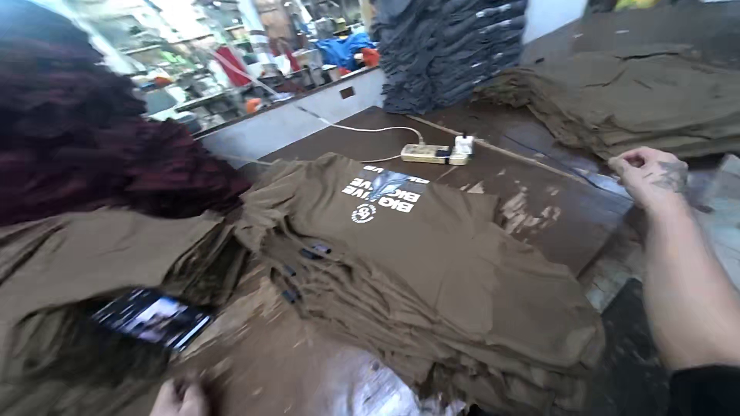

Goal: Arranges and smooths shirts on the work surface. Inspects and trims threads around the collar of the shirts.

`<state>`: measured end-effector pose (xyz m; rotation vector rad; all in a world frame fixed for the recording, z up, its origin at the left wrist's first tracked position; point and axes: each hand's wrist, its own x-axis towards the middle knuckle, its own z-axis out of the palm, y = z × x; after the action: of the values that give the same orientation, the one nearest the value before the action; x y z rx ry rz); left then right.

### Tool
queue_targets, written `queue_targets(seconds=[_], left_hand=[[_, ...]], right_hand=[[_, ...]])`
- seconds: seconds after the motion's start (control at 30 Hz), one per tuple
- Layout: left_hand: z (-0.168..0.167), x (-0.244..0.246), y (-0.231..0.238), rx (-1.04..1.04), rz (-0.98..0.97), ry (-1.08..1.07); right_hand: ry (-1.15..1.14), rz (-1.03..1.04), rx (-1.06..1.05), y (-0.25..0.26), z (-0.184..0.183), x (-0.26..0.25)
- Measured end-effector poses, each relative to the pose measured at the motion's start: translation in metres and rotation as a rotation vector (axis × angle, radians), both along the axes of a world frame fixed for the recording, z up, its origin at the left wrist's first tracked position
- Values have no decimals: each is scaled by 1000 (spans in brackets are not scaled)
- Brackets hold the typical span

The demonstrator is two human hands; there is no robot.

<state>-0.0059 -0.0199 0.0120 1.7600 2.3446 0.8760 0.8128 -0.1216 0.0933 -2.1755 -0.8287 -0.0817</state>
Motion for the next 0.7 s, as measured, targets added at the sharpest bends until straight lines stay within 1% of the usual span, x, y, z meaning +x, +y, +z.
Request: queue_targets(seconds=[0.03,0.1,0.17,0.2,0.27,0.33,0.4,0.47,0.53,0.63,0.7], left_hand=[[3,6,-3,10,0,-19],[6,11,-4,7,16,-31],[10,14,-3,-59,57,-23],[12,16,-2,-90,72,-14],[11,13,-1,-109,82,-16],[7,6,-2,-76,77,-64],[3,1,3,-31,93,-112],[3,2,8,-56,134,-114],[4,5,12,-98,158,-90],[4,2,11,-62,141,-100],[1,1,11,-32,147,-128]], right_hand=[[-8,138,1,14,16,-28],[-45,491,-104,52,46,-92],[-116,790,-322,110,59,-147],[-127,855,-452,143,59,-168],[-118,827,-645,206,39,-191],[-15,700,-700,244,10,-202],[104,587,-676,268,-18,-207],[155,474,-598,275,-31,-215],[87,400,-581,277,-37,-221],[-47,431,-589,269,-35,-217],[-91,473,-572,265,-31,-210]])
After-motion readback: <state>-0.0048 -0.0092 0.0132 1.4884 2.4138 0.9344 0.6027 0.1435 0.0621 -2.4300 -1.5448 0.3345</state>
